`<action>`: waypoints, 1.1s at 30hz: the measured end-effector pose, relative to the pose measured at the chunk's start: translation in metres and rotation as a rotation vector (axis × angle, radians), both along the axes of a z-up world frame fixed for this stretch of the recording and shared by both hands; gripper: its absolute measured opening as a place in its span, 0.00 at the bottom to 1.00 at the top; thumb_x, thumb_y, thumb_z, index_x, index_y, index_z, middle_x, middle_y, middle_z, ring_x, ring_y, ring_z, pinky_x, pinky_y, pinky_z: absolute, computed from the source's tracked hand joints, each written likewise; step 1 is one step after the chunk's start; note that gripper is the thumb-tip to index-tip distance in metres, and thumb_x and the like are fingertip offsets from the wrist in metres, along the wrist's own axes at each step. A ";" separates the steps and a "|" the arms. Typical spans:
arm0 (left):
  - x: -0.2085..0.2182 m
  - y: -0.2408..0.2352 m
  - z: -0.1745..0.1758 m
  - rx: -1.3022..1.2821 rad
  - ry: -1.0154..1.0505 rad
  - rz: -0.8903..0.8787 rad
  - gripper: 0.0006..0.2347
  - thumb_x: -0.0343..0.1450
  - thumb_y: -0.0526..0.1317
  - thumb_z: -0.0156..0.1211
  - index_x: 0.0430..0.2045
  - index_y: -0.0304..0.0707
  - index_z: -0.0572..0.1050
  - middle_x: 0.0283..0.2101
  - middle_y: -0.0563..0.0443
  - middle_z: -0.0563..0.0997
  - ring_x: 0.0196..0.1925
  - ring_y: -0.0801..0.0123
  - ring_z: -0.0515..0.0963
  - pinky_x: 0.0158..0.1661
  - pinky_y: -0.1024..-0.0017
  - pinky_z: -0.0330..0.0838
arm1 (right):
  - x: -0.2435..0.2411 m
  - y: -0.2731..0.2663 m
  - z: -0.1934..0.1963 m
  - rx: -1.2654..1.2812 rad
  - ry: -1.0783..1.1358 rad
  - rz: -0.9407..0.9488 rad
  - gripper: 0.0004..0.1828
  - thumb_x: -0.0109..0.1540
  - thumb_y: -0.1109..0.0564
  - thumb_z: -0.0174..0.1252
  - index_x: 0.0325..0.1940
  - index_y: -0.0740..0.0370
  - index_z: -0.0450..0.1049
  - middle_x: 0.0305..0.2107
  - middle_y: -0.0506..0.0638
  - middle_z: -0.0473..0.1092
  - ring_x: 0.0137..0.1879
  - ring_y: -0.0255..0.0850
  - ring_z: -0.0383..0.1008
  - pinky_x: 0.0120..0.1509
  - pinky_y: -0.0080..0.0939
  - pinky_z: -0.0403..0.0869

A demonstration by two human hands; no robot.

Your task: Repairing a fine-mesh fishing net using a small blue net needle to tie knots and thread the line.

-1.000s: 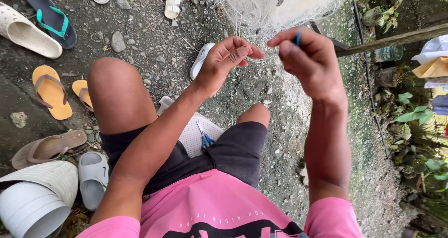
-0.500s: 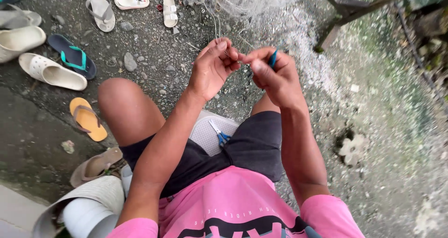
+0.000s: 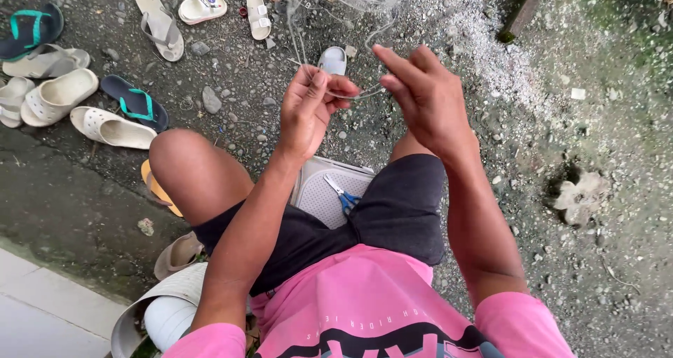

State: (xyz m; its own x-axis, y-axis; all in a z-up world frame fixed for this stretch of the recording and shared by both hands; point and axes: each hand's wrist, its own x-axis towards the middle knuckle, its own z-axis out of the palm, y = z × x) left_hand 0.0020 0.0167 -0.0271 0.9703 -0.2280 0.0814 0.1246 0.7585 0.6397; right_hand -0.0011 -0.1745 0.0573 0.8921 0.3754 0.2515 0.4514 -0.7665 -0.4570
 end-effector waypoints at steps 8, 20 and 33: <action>0.001 0.009 -0.003 0.102 -0.037 0.008 0.07 0.71 0.38 0.57 0.35 0.37 0.66 0.39 0.39 0.80 0.42 0.59 0.81 0.37 0.77 0.74 | 0.032 0.017 0.003 -0.217 -0.455 0.179 0.07 0.69 0.52 0.53 0.45 0.56 0.71 0.34 0.48 0.67 0.36 0.42 0.63 0.36 0.40 0.60; 0.001 0.013 -0.006 0.075 0.009 -0.055 0.05 0.70 0.33 0.55 0.33 0.40 0.65 0.38 0.39 0.80 0.42 0.63 0.80 0.39 0.75 0.72 | 0.038 0.013 -0.014 0.051 -0.290 0.335 0.05 0.63 0.58 0.53 0.42 0.59 0.71 0.33 0.50 0.69 0.39 0.42 0.63 0.45 0.43 0.54; 0.009 0.006 -0.007 -0.024 -0.012 -0.098 0.08 0.71 0.34 0.53 0.37 0.40 0.60 0.39 0.40 0.76 0.41 0.65 0.79 0.37 0.79 0.74 | -0.038 0.089 -0.043 0.438 -0.517 0.437 0.11 0.66 0.46 0.47 0.34 0.42 0.73 0.33 0.50 0.69 0.40 0.43 0.68 0.61 0.53 0.45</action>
